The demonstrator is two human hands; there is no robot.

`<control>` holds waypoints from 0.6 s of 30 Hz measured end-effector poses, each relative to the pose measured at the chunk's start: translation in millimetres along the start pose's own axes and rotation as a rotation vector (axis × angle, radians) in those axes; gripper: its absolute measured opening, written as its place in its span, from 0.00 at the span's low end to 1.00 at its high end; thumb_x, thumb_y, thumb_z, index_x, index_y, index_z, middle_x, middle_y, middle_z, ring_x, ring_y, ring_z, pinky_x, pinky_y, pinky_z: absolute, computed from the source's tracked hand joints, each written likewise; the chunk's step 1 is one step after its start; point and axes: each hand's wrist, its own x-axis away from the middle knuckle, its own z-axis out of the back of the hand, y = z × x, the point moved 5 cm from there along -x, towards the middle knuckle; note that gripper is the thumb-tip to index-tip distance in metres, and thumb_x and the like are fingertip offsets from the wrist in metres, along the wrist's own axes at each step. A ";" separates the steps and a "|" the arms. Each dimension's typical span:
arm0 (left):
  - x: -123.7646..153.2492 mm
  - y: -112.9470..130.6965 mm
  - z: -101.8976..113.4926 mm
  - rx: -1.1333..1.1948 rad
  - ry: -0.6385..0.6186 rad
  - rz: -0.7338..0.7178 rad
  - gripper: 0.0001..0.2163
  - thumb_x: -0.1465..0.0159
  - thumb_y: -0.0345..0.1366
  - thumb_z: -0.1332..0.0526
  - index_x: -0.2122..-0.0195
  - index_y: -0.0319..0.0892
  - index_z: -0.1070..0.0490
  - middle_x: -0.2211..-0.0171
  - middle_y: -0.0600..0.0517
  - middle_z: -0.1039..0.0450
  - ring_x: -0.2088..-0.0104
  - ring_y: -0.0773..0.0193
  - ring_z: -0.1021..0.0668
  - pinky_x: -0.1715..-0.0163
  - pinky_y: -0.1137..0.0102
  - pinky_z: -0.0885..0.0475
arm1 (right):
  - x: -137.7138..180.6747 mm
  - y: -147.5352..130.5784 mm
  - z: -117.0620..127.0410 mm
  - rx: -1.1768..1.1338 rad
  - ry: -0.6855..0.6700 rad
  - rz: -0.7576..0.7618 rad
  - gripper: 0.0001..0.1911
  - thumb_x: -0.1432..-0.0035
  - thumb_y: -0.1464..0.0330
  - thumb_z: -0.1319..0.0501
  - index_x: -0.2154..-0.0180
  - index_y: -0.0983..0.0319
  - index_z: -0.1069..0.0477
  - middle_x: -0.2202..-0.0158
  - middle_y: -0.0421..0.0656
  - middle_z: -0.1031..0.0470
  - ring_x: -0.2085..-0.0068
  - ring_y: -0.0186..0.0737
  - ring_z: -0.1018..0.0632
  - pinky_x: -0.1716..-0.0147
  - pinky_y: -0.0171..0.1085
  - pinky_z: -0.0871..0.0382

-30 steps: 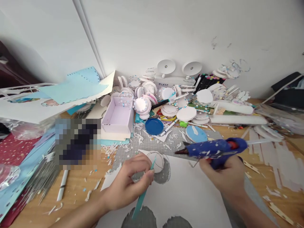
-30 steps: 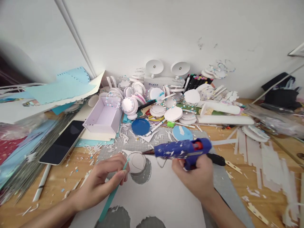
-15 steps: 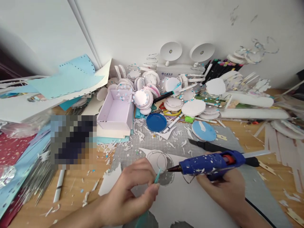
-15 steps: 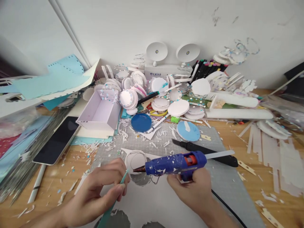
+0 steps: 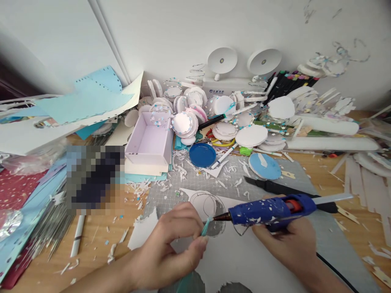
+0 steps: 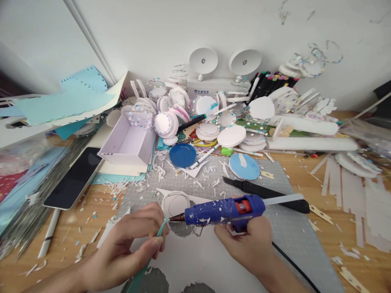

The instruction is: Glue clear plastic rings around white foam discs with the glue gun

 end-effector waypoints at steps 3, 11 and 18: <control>-0.8 -1.4 -0.1 -0.001 -0.007 0.006 0.10 0.38 0.26 0.46 0.77 0.39 0.34 0.76 0.49 0.30 0.70 0.63 0.30 0.66 0.67 0.34 | -3.1 -4.9 1.8 0.002 0.005 -0.011 0.10 0.52 0.69 0.40 0.83 0.58 0.35 0.87 0.38 0.32 0.82 0.38 0.26 0.85 0.32 0.34; -0.9 -2.0 -0.5 0.014 0.000 0.012 0.10 0.38 0.26 0.45 0.76 0.38 0.32 0.75 0.47 0.29 0.70 0.63 0.30 0.66 0.67 0.33 | -6.0 -7.9 4.7 0.097 0.143 0.052 0.07 0.53 0.65 0.40 0.70 0.62 0.30 0.78 0.42 0.24 0.83 0.35 0.27 0.85 0.32 0.35; -0.8 -1.4 2.4 0.080 0.020 0.057 0.15 0.34 0.32 0.46 0.78 0.38 0.30 0.75 0.47 0.27 0.69 0.62 0.27 0.63 0.66 0.32 | -13.4 44.6 58.1 0.448 0.356 -0.280 0.20 0.53 0.58 0.34 0.86 0.56 0.40 0.90 0.39 0.40 0.88 0.38 0.35 0.87 0.36 0.44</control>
